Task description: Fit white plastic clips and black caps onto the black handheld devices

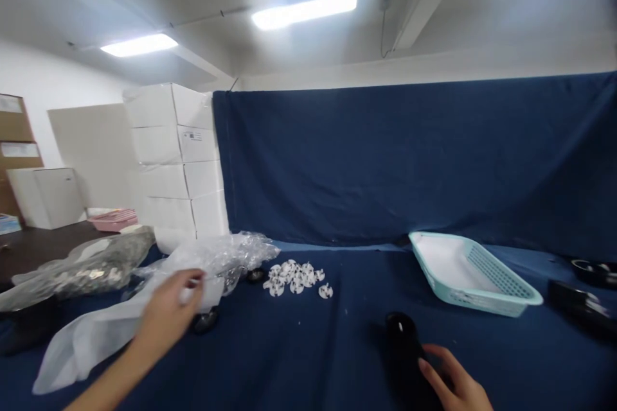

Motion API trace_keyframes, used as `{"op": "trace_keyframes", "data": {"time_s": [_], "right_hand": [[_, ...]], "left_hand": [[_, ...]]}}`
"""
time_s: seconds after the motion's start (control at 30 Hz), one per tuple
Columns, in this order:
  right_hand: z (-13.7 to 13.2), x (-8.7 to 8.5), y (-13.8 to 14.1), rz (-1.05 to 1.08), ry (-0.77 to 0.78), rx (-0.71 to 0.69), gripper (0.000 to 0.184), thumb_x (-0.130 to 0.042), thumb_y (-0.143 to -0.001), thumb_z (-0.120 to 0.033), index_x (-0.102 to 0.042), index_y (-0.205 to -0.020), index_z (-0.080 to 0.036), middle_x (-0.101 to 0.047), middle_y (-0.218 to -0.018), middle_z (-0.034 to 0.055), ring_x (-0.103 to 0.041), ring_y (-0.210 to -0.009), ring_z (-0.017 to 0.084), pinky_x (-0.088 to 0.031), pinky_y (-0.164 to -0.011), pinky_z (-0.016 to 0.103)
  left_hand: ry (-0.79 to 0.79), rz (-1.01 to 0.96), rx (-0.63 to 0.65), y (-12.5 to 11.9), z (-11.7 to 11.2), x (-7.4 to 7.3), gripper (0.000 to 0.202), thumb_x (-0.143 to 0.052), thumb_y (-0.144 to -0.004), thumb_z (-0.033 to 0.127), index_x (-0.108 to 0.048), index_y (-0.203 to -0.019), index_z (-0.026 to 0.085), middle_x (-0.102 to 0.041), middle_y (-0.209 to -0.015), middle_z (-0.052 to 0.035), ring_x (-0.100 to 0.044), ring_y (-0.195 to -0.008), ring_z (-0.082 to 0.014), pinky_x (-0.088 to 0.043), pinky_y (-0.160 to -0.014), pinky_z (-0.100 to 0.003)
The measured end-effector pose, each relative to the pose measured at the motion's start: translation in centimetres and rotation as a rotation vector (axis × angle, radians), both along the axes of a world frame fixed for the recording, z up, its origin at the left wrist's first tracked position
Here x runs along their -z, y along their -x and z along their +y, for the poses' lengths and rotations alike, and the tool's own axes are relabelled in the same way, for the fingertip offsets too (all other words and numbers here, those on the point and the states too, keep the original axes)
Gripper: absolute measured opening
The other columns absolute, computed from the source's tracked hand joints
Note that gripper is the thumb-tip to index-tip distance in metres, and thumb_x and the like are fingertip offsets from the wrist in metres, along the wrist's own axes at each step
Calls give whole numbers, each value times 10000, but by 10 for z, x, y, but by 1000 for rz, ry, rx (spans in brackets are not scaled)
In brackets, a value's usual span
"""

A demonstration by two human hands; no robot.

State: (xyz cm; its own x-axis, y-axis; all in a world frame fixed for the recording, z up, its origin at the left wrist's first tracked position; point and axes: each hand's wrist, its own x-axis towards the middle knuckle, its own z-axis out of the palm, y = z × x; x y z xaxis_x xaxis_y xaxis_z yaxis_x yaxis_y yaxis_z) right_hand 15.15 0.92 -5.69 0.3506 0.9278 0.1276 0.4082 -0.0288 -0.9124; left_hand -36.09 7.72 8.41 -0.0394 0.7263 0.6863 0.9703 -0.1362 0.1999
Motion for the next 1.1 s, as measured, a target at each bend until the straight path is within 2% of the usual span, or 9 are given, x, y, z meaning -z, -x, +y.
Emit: {"op": "trace_keyframes", "data": {"time_s": [0.07,0.13,0.27,0.47,0.7,0.8,0.9,1.0,1.1], "right_hand": [[-4,-5,0,47,73,-42,517,-510,-722,-624,-592,-1043,-227,-493,-536,-35,-509,-437,174,-431,-367,259],[-6,-7,1,64,91,-69,522,-495,-743,-625,-567,-1076,-230,-495,-581,-31,-525,-465,179,-444,-363,261],[-4,-4,0,49,53,-102,491,-464,-786,-602,-544,-1091,-225,-493,-618,-28,-514,-462,168,-465,-374,266],[0,-8,1,38,-7,-110,433,-444,-827,-551,-538,-1076,-210,-489,-647,-21,-512,-483,157,-463,-384,252],[2,-12,3,60,-48,-93,373,-465,-830,-485,-558,-1041,-192,-487,-626,-20,-518,-485,148,-451,-367,226],[2,-15,1,84,-87,-92,353,-511,-803,-467,-588,-999,-184,-491,-591,-24,-505,-455,139,-435,-348,218],[0,-21,-1,130,-99,-118,361,-547,-776,-477,-596,-987,-187,-498,-574,-34,-492,-395,131,-415,-305,225],[-3,-26,-4,147,-49,-133,360,-543,-774,-471,-589,-991,-188,-511,-569,-44,-474,-339,114,-405,-287,226],[-12,-25,-8,159,13,-124,354,-522,-784,-452,-576,-1002,-178,-532,-594,-37,-490,-339,108,-415,-301,223]], "left_hand": [[201,252,105,-52,19,29,311,-480,-831,342,-572,-1114,251,-631,-1131,-21,-570,-1043,-213,-431,-904,-319],[279,349,40,-89,38,58,433,-480,-821,245,-503,-1252,273,-557,-1275,-40,-532,-1117,-235,-395,-943,-366],[307,312,-114,-118,72,88,412,-391,-823,129,-547,-1204,142,-618,-1135,-161,-580,-1007,-316,-439,-799,-448],[277,334,-126,-119,86,82,344,-311,-898,212,-627,-1014,137,-651,-994,-147,-606,-920,-312,-433,-728,-414],[152,320,-87,-141,41,80,417,-251,-953,312,-557,-1171,131,-629,-1102,-139,-593,-949,-303,-371,-824,-443],[28,167,82,-182,12,74,365,-300,-956,337,-577,-1119,165,-642,-1095,-101,-602,-956,-267,-389,-811,-391],[-19,-91,326,-248,-16,66,281,-375,-940,322,-604,-1046,199,-658,-1038,-77,-609,-930,-243,-415,-817,-354],[-15,-152,397,-314,-31,63,265,-364,-949,316,-587,-1066,235,-650,-1034,-48,-619,-918,-197,-445,-820,-301],[-16,-215,431,-355,-37,65,251,-368,-949,296,-584,-1060,235,-646,-1009,-46,-627,-904,-179,-463,-815,-281]]}}
